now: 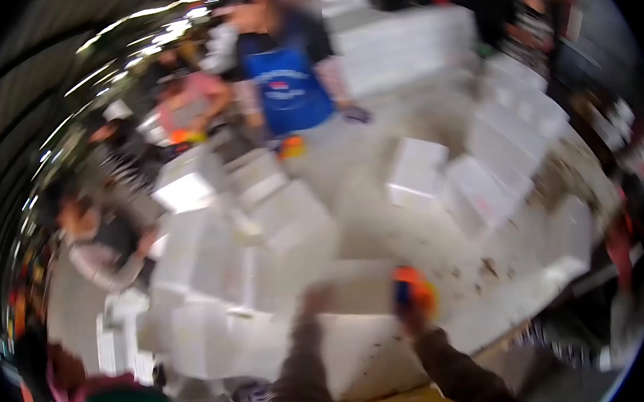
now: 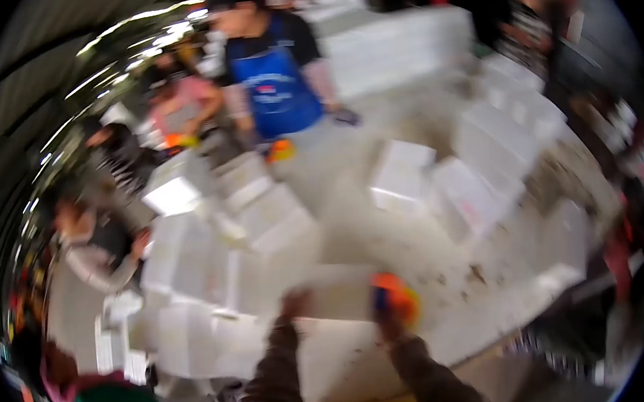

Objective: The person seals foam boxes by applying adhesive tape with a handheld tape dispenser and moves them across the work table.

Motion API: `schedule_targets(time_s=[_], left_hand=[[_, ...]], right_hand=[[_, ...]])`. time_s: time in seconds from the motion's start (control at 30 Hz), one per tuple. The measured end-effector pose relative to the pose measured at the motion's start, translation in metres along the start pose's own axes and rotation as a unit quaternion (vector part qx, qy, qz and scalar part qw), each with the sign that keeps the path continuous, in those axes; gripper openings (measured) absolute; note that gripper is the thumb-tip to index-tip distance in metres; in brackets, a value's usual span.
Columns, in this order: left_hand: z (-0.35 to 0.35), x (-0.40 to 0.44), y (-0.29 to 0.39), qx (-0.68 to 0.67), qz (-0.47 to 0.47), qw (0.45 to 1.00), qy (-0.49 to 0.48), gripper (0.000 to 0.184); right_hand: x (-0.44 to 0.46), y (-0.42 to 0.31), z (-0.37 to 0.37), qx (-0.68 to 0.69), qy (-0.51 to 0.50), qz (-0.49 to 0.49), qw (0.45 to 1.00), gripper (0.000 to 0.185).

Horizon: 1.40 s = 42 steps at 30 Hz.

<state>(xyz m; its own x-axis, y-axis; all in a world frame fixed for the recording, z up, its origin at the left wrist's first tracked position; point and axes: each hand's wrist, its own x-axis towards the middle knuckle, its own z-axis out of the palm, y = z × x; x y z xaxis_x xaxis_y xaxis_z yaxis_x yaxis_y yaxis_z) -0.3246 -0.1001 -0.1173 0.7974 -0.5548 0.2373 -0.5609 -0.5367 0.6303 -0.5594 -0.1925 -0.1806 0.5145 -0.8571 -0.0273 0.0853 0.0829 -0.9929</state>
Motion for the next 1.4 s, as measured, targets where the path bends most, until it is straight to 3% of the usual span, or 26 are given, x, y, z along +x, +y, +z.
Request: schedule_targets(time_s=[0.07,0.1,0.17,0.23,0.27,0.33,0.43,0.57,0.6,0.63,0.67,0.7,0.73,0.83,0.9,0.97,1.0,1.13,1.2,1.23,1.27,1.33,1.37,1.4], left_hand=[[-0.038,0.014,-0.037,0.1,-0.025,0.994,0.046,0.061],[-0.046,0.022,-0.045,0.146,-0.034,0.987,0.059,0.058],[-0.041,0.028,-0.044,0.167,-0.003,0.982,0.084,0.052],[0.004,0.019,-0.009,0.068,0.096,0.991,0.065,0.047],[0.033,0.014,0.015,-0.003,0.134,0.991,0.019,0.044],[0.102,0.003,0.075,-0.143,0.181,0.967,-0.108,0.04],[0.203,0.027,0.182,-0.3,0.219,0.9,-0.227,0.033],[0.312,0.137,0.322,-0.446,0.141,0.857,-0.216,0.028],[0.346,0.165,0.335,-0.425,0.146,0.849,-0.277,0.039],[0.351,0.175,0.354,-0.272,0.119,0.844,-0.446,0.051],[0.347,0.188,0.366,-0.105,0.085,0.799,-0.586,0.063],[0.348,0.191,0.37,0.075,0.143,0.788,-0.594,0.082],[0.333,0.19,0.376,0.009,0.039,0.75,-0.661,0.084],[0.331,0.193,0.375,-0.019,0.077,0.696,-0.714,0.081],[0.355,0.193,0.357,-0.072,-0.021,0.571,-0.818,0.08],[0.308,0.175,0.366,-0.006,0.004,0.678,-0.735,0.075],[0.286,0.167,0.362,0.013,0.007,0.718,-0.696,0.073],[0.219,0.097,0.278,-0.137,-0.043,0.735,-0.663,0.072],[0.214,0.042,0.195,-0.092,0.163,0.756,-0.628,0.079],[0.195,0.01,0.164,-0.06,0.158,0.811,-0.561,0.083],[0.175,-0.023,0.133,-0.027,0.144,0.858,-0.492,0.087],[0.083,-0.077,0.131,-0.129,-0.099,0.908,-0.385,0.093],[0.052,-0.094,0.125,-0.16,-0.142,0.894,-0.393,0.095],[0.058,-0.122,0.071,-0.203,-0.154,0.891,-0.376,0.09]], right_hand=[[0.023,0.02,0.045,0.194,-0.117,0.088,0.97,0.043],[0.032,0.018,0.048,-0.11,-0.176,0.075,0.975,0.042],[0.018,0.001,0.051,-0.028,0.005,0.008,1.0,0.045],[0.002,-0.017,0.028,0.043,0.14,0.005,0.989,0.052],[-0.007,-0.025,0.007,0.063,0.202,0.023,0.977,0.055],[-0.008,-0.031,-0.05,-0.049,0.368,0.016,0.928,0.051],[0.01,-0.034,-0.113,-0.078,0.49,0.015,0.868,0.046],[0.051,-0.039,-0.163,-0.118,0.54,0.048,0.832,0.045],[0.067,-0.016,-0.177,-0.117,0.569,0.026,0.814,0.041],[0.087,0.021,-0.194,-0.144,0.621,0.057,0.768,0.039],[0.099,0.023,-0.209,-0.1,0.621,0.042,0.776,0.041],[0.119,0.022,-0.223,-0.051,0.612,0.023,0.789,0.043],[0.137,0.033,-0.217,-0.086,0.597,0.022,0.797,0.043],[0.165,0.04,-0.232,-0.2,0.623,-0.025,0.756,0.045],[0.167,-0.016,-0.233,-0.274,0.657,-0.039,0.701,0.051],[0.163,0.023,-0.244,-0.233,0.601,0.139,0.752,0.05],[0.153,0.02,-0.246,-0.212,0.584,0.153,0.769,0.049],[0.092,0.015,-0.258,-0.117,0.444,-0.004,0.888,0.036],[0.059,0.005,-0.258,-0.138,0.365,-0.068,0.918,0.029],[0.038,-0.002,-0.255,-0.137,0.315,-0.091,0.935,0.026],[0.022,-0.008,-0.248,-0.119,0.259,-0.105,0.953,0.022],[-0.002,0.002,-0.206,0.024,0.185,0.002,0.982,0.018],[-0.016,-0.015,-0.185,-0.012,0.158,0.019,0.987,0.02],[-0.029,-0.032,-0.163,-0.05,0.129,0.034,0.99,0.022]])
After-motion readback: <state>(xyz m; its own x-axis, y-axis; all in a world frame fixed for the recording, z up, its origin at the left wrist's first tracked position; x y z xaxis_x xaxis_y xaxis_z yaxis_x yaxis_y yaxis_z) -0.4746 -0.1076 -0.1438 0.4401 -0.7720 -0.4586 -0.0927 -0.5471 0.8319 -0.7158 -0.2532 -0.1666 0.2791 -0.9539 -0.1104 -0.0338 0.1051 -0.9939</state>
